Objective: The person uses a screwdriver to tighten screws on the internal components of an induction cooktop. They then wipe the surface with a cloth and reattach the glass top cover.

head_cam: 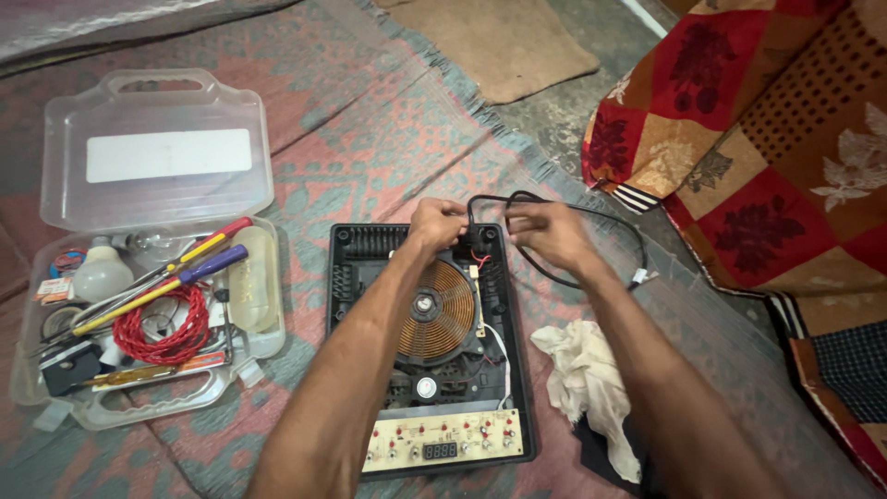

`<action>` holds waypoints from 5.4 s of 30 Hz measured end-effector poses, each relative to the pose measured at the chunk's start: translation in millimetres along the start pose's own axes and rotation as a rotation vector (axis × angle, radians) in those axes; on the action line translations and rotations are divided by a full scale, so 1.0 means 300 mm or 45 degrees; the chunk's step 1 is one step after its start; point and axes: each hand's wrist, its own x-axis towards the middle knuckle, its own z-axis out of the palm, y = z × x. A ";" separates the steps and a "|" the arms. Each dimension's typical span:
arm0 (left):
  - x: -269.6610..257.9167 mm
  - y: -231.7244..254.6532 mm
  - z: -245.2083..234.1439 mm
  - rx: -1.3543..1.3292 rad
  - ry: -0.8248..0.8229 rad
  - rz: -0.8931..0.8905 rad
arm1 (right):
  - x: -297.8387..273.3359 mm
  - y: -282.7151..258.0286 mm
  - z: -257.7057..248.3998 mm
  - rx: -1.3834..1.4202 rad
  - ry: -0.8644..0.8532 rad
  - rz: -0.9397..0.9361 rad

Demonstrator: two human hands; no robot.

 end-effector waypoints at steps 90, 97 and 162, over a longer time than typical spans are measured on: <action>-0.176 0.074 0.002 0.383 0.401 0.093 | 0.102 -0.091 0.212 -0.340 0.104 0.201; -0.180 0.079 -0.010 0.389 0.304 0.139 | 0.095 -0.118 0.207 -0.370 0.075 0.136; -0.610 -0.099 -0.277 0.395 -0.057 0.580 | -0.512 -0.286 0.357 -0.513 -0.084 -0.311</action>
